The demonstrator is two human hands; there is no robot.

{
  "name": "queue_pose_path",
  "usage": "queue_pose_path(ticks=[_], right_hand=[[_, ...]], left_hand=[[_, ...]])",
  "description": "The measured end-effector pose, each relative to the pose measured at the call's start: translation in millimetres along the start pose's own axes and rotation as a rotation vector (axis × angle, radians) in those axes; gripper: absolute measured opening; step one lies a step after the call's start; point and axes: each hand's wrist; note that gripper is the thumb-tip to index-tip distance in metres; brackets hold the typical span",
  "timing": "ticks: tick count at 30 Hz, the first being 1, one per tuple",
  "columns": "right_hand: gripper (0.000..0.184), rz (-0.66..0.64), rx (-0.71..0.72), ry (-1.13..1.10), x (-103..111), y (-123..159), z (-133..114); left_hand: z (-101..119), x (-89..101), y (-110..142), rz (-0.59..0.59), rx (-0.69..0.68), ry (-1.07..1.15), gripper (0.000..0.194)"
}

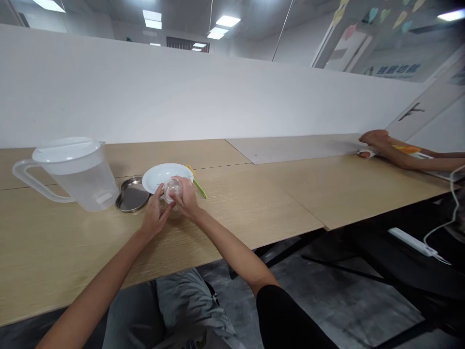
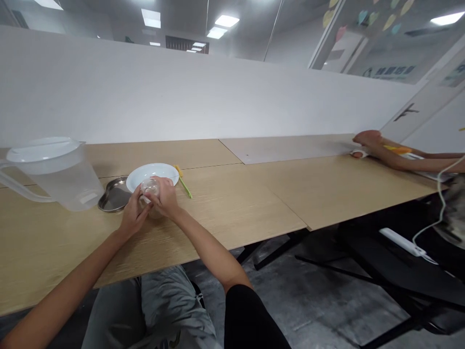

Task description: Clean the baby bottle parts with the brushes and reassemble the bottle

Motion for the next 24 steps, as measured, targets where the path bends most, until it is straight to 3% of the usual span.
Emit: queue_pose_path(ticks=[3,10,15,24], right_hand=[[0.065,-0.027,0.043,0.07,-0.2,0.7,-1.0],[0.043,-0.022,-0.005,0.18,-2.2,3.3,1.7],[0.04,0.067,0.006,0.127,-6.7,6.9,7.0],[0.043,0.119,0.001,0.108,-12.5,8.1,11.5]], left_hand=[[0.7,-1.3,0.4,0.011,0.0,0.027,0.069],[3.4,-0.5,-1.7,0.064,-0.071,0.017,0.07],[6.0,-1.2,-0.3,0.035,-0.037,0.031,0.054],[7.7,-0.2,-1.1,0.079,-0.031,0.042,0.052]])
Point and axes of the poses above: each hand's wrist, its own y-axis away from the middle knuckle, its own x-axis out of the back of the hand, z = x × y, and after that the axes turned 11 degrees about y, right-handed
